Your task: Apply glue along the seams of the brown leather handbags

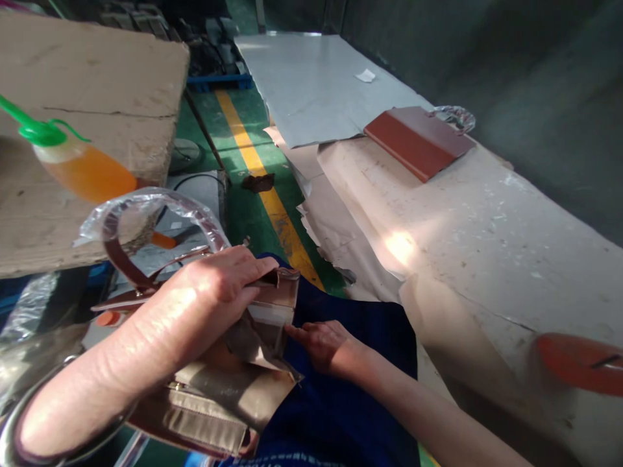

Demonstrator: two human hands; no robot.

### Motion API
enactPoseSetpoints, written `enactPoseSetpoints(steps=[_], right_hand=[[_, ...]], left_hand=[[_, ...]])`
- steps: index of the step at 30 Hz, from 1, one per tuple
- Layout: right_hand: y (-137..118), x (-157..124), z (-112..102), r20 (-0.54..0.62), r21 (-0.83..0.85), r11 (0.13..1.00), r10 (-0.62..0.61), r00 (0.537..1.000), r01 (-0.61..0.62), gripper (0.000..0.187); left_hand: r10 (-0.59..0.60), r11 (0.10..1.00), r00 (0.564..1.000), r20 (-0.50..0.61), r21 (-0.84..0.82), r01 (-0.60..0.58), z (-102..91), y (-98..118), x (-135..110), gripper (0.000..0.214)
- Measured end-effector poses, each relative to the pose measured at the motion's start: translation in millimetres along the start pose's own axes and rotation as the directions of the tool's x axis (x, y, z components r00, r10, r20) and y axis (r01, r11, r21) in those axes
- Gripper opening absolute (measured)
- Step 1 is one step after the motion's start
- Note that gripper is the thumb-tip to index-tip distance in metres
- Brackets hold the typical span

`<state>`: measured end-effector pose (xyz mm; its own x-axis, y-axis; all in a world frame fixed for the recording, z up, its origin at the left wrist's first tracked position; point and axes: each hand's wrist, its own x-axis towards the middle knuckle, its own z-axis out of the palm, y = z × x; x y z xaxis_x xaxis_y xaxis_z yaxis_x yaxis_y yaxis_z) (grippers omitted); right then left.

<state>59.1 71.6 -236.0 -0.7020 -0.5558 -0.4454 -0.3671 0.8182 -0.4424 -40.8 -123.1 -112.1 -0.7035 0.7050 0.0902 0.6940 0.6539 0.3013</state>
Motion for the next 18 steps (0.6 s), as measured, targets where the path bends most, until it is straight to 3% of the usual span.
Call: enactPoseSetpoints(steps=[10, 18], right_hand=[[-11, -10, 12, -0.040, 0.069, 0.997, -0.019, 0.999, 0.022, 0.059], [-28, -22, 20, -0.073, 0.119, 0.990, -0.072, 0.995, 0.081, 0.053]], left_hand=[[0.134, 0.988, 0.986, -0.102, 0.084, -0.126, -12.9, 12, 5, 0.050], [-0.028, 1.000, 0.999, 0.018, -0.005, 0.028, -9.1, 6, -2, 0.036]])
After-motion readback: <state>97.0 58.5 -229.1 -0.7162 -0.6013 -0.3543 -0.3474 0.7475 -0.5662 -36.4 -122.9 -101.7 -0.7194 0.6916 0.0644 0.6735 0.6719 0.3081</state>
